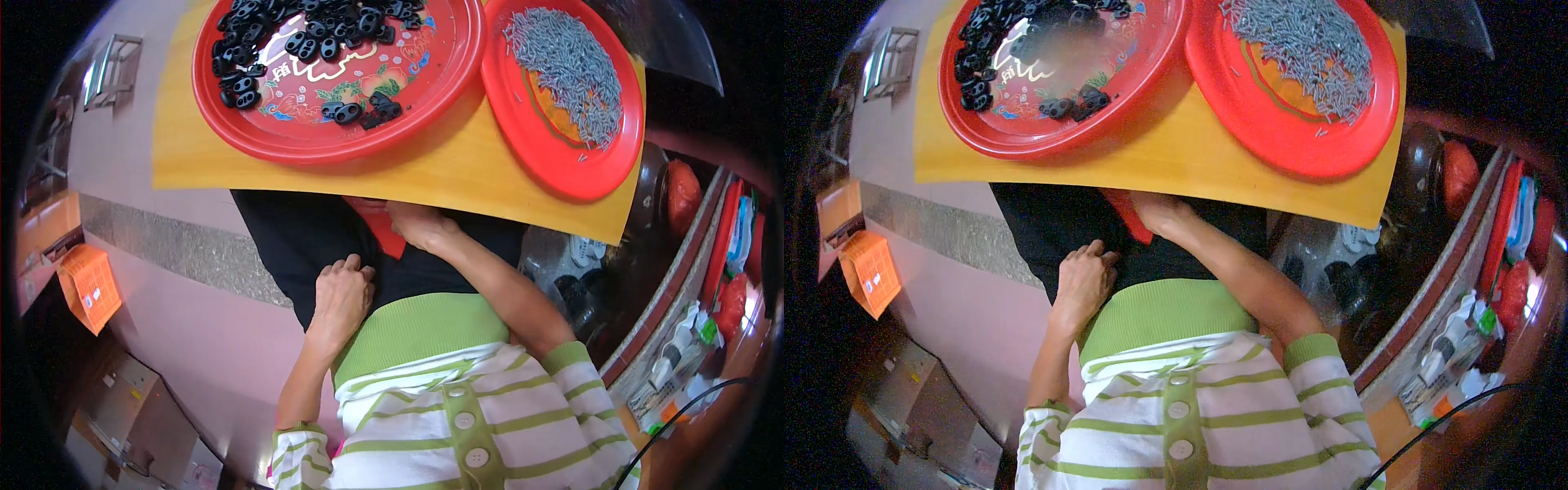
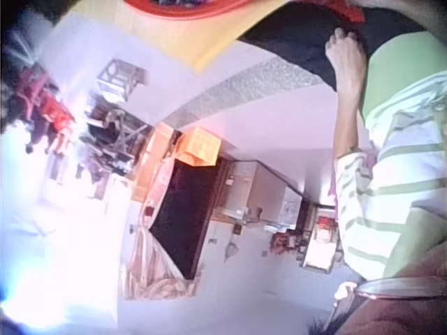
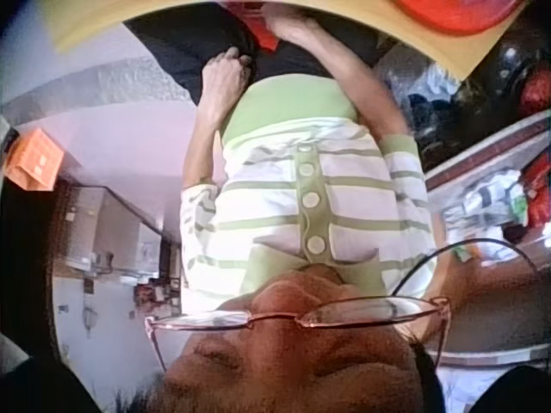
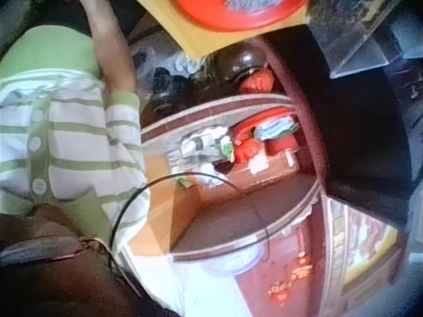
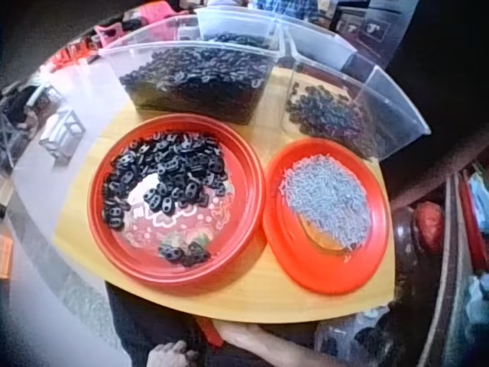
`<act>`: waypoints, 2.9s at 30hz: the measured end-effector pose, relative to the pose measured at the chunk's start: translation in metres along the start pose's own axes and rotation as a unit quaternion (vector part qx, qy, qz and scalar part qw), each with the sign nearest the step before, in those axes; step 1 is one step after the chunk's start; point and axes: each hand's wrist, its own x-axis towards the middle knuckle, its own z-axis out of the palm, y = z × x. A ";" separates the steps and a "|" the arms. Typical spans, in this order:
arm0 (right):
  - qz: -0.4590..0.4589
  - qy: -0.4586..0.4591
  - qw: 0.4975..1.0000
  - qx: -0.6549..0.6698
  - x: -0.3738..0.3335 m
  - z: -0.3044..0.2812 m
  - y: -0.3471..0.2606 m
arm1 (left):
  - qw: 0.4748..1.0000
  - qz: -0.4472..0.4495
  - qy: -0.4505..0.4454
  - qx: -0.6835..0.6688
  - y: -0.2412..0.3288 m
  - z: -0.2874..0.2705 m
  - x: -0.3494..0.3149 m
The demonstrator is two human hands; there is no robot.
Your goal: The person repeatedly picks a black plastic buckle from a red plate and a gray cable tie from another red plate, then inserts the tie through the buckle to assemble units. The assembled units are placed back into the plate with the buckles. The process continues throughout the clip.
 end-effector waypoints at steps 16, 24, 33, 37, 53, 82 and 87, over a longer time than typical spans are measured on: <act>-0.102 -0.003 0.986 -0.135 -0.022 0.025 -0.011 | 0.998 0.048 0.004 -0.036 -0.011 -0.002 0.003; -0.180 -0.092 0.963 -0.179 -0.024 0.054 0.001 | 0.988 0.026 0.087 -0.126 -0.005 0.001 -0.008; -0.311 -0.074 0.930 -0.183 -0.017 0.069 0.020 | 0.903 -0.038 0.253 -0.345 0.010 -0.020 -0.017; -0.315 -0.074 0.916 -0.237 -0.017 0.052 0.019 | 0.819 -0.099 0.227 -0.518 0.027 -0.035 -0.021; -0.143 0.067 0.942 0.296 -0.117 -0.174 -0.053 | 0.576 0.028 0.078 -0.813 0.084 -0.143 0.038; -0.126 0.278 0.852 0.425 -0.071 -0.231 -0.059 | 0.560 0.048 -0.035 -0.827 0.109 -0.188 0.105; -0.139 0.310 0.879 0.335 -0.070 -0.210 -0.073 | 0.613 0.057 0.027 -0.787 0.098 -0.184 0.091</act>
